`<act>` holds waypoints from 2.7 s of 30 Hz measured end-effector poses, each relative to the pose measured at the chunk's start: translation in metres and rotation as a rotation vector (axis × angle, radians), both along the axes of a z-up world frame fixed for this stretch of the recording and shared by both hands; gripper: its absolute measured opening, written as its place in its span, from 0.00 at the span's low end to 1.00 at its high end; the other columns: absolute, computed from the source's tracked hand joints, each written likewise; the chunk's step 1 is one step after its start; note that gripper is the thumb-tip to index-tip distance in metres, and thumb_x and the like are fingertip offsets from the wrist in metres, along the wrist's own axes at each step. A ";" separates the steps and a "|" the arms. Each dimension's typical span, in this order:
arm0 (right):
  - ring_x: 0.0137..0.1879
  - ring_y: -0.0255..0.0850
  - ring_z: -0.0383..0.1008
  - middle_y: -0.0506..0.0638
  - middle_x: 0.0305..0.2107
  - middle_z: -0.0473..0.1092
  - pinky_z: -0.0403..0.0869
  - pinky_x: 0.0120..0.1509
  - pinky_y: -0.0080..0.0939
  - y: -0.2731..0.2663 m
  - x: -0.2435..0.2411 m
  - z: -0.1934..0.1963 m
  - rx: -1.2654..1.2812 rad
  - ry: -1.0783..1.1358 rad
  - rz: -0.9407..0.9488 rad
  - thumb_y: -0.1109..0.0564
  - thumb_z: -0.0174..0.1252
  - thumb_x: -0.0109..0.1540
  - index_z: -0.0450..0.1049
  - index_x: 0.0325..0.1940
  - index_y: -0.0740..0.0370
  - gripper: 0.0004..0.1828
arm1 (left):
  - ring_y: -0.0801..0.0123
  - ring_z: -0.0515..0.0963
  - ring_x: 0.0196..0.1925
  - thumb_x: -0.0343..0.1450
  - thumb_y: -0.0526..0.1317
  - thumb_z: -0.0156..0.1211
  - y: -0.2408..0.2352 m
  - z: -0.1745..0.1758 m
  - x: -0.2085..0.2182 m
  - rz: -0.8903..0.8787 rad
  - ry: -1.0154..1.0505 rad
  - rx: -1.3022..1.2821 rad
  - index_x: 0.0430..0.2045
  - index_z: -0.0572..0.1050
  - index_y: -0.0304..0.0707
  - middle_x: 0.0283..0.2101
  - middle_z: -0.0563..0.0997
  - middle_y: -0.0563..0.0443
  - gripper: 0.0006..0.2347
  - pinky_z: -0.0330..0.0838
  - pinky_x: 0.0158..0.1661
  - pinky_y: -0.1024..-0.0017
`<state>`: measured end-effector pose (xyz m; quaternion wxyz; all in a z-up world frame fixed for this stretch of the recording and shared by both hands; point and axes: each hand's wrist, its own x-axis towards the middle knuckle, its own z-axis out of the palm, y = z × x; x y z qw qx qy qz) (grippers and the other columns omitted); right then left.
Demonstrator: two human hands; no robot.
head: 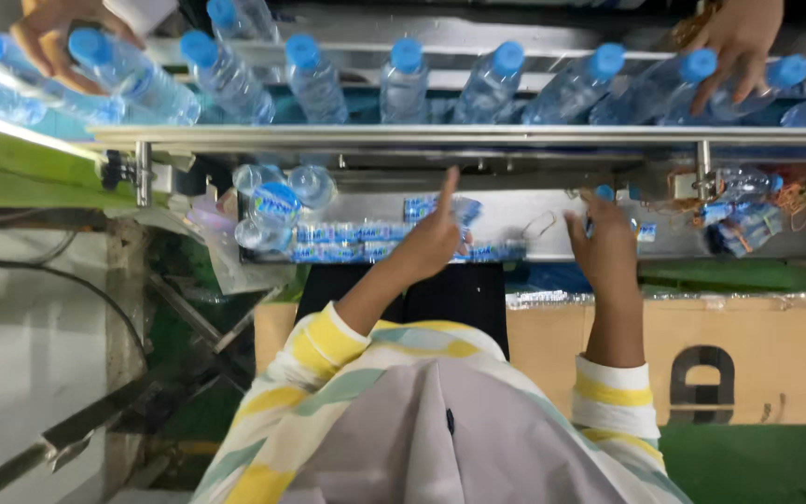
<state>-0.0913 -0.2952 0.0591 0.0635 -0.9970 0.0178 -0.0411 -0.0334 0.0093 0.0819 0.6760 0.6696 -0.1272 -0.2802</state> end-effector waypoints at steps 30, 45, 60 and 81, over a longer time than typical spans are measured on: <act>0.46 0.39 0.76 0.50 0.43 0.74 0.77 0.51 0.34 0.086 0.014 -0.013 1.024 -0.521 -0.148 0.54 0.76 0.59 0.79 0.48 0.61 0.18 | 0.67 0.84 0.27 0.68 0.35 0.72 -0.071 -0.033 0.021 0.467 0.028 -0.557 0.21 0.70 0.41 0.24 0.79 0.52 0.11 0.78 0.25 0.73; 0.30 0.40 0.75 0.52 0.26 0.71 0.75 0.34 0.29 0.083 0.058 0.043 1.907 -0.161 -0.130 0.66 0.62 0.62 0.74 0.32 0.62 0.06 | 0.50 0.84 0.18 0.73 0.47 0.64 -0.063 -0.053 0.024 0.265 0.506 -0.385 0.23 0.79 0.21 0.21 0.80 0.29 0.20 0.81 0.16 0.56; 0.59 0.53 0.68 0.60 0.59 0.62 0.71 0.56 0.45 0.036 0.160 0.062 0.617 -0.480 0.234 0.71 0.75 0.62 0.62 0.64 0.58 0.34 | 0.49 0.87 0.49 0.74 0.49 0.54 -0.029 -0.017 0.030 0.285 0.279 -0.457 0.57 0.72 0.24 0.48 0.84 0.30 0.24 0.85 0.44 0.63; 0.49 0.54 0.73 0.61 0.43 0.72 0.72 0.52 0.52 0.029 0.144 0.081 0.503 -0.844 0.356 0.63 0.60 0.73 0.72 0.46 0.67 0.05 | 0.60 0.80 0.17 0.68 0.58 0.60 -0.018 -0.008 0.033 0.357 0.566 -0.326 0.26 0.78 0.28 0.18 0.79 0.41 0.24 0.76 0.21 0.68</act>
